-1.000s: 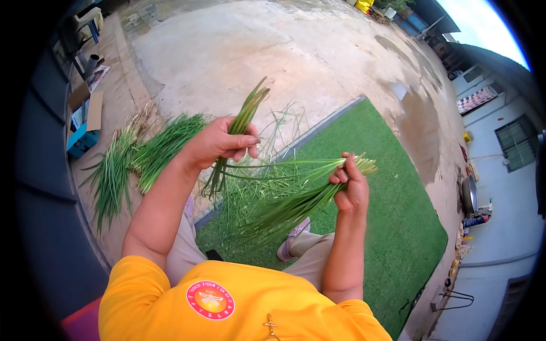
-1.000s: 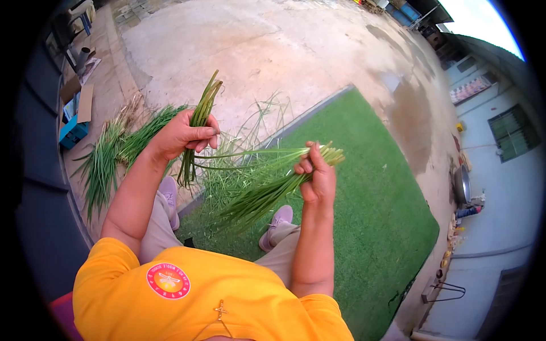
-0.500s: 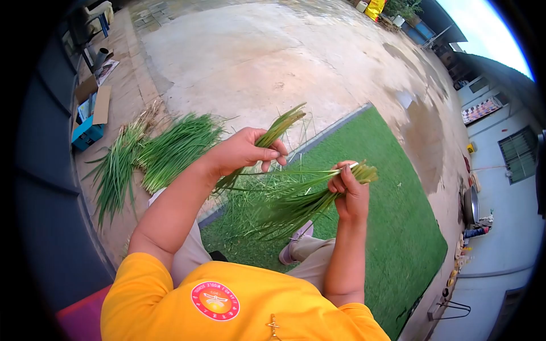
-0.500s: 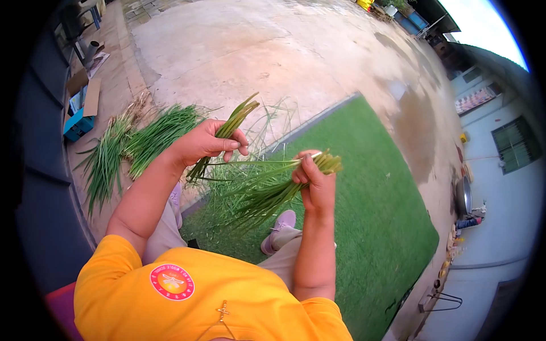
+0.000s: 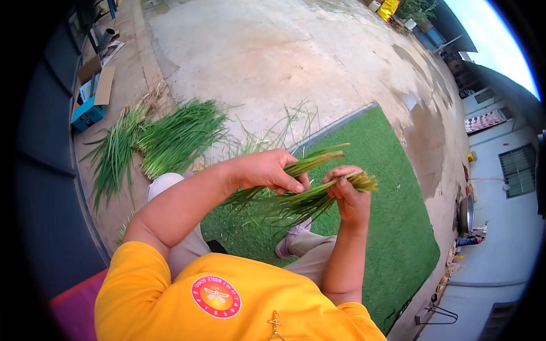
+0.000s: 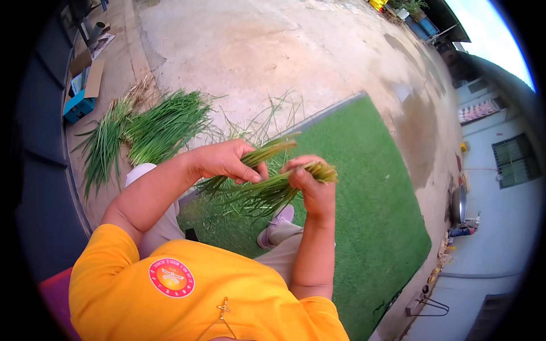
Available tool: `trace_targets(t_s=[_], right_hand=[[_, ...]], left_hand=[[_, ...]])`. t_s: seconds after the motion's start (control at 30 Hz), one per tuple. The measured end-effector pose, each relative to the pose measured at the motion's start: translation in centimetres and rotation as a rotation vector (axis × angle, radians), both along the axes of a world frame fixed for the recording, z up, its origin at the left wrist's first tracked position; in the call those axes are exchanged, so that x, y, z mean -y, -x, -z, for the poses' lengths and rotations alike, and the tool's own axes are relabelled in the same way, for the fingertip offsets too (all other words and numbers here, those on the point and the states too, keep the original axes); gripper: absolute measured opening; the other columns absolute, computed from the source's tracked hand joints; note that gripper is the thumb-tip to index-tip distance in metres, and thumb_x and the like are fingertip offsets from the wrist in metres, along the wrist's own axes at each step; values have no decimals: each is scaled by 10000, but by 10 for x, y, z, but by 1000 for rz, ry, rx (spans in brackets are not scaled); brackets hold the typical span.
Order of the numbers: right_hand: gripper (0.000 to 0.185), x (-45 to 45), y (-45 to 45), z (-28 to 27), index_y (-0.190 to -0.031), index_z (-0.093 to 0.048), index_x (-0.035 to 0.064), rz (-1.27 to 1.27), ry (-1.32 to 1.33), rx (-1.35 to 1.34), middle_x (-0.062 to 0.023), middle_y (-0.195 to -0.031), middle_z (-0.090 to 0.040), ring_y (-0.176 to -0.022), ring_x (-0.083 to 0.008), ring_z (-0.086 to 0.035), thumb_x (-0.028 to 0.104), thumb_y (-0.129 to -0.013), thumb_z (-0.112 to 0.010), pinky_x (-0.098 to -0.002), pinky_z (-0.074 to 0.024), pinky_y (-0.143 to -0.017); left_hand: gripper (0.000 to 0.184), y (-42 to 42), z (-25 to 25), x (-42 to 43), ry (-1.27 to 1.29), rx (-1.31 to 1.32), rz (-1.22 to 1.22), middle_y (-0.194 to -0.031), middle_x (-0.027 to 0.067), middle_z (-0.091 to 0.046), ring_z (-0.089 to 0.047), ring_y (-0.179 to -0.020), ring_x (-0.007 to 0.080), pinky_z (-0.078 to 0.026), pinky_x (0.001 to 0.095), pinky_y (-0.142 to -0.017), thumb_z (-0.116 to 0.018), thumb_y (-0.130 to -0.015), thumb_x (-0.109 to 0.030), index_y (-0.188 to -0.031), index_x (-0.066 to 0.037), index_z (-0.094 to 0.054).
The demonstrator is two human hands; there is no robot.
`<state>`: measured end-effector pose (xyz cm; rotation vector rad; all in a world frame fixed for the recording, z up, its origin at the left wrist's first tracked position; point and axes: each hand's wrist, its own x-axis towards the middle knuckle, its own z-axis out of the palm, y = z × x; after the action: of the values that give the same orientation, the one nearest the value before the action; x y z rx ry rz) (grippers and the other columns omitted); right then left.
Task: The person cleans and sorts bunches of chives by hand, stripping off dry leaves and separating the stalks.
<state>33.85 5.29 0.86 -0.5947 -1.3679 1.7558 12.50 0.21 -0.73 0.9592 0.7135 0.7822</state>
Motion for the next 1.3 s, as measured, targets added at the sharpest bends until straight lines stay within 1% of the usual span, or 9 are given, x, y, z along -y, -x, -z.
trace_targets(t_s=[0.23,0.3,0.4,0.47,0.6,0.67,0.83,1.07,1.3], right_hand=[[251,-3,-5,3,-937,-541,18,-110,-59,34,-185,-817,-573,-522,-98,-408,196,-789,-638,-230,-332,-495],[257,-3,-4,2,-945,-538,22,-124,-56,28,-187,-830,-573,-520,-92,-402,201,-790,-637,-229,-330,-494],[289,-1,0,3,-967,-527,23,-119,37,18,-189,-862,-570,-518,-79,-392,217,-787,-643,-223,-330,-494],[342,2,6,5,-970,-538,-11,-87,104,-23,-143,-857,-607,-554,-81,-449,193,-739,-687,-213,-345,-482],[338,9,22,4,-962,-537,-8,-85,107,12,-119,-861,-610,-582,-75,-467,163,-722,-703,-202,-356,-493],[311,14,30,4,-946,-545,-5,22,133,61,-97,-830,-614,-593,-72,-478,116,-710,-708,-199,-369,-502],[227,12,35,10,-897,-571,7,10,135,130,-49,-737,-594,-584,-68,-476,79,-717,-691,-197,-371,-504],[129,5,30,4,-856,-611,14,34,55,426,-16,-703,-593,-553,-54,-463,77,-750,-649,-190,-355,-493],[123,-8,18,9,-859,-617,11,102,-8,459,-24,-698,-605,-545,-51,-453,103,-779,-623,-194,-351,-481]], left_hand=[[205,-1,-2,4,27,30,52,-708,-20,-547,-452,-583,38,-352,179,-505,-685,-732,-126,-889,-18,-608],[184,-1,-3,5,-118,-72,-14,-727,-26,-546,-463,-620,40,-368,187,-545,-649,-739,-111,-888,-16,-595],[148,3,-12,8,-203,-197,-82,-715,-32,-537,-473,-640,51,-383,201,-573,-619,-737,-105,-845,-12,-582],[143,6,-15,8,-219,-231,-97,-709,-34,-531,-471,-643,52,-384,202,-575,-618,-734,-112,-829,-14,-576],[142,8,-17,10,-268,-366,-192,-691,-35,-519,-458,-641,50,-380,204,-574,-625,-729,-133,-800,-24,-570],[144,9,-14,11,-266,-374,-207,-691,-34,-519,-457,-641,50,-380,204,-574,-628,-728,-138,-800,-28,-571],[146,17,-15,13,-227,-347,-247,-691,-32,-520,-457,-642,52,-381,204,-578,-629,-730,-143,-795,-26,-570],[117,49,-27,12,-168,-302,-319,-659,-67,-484,-393,-559,15,-305,177,-496,-629,-728,-126,-794,-57,-560],[134,66,-27,10,-86,-207,-404,-603,-46,-468,-356,-486,15,-254,175,-429,-637,-724,-120,-808,-56,-555]])
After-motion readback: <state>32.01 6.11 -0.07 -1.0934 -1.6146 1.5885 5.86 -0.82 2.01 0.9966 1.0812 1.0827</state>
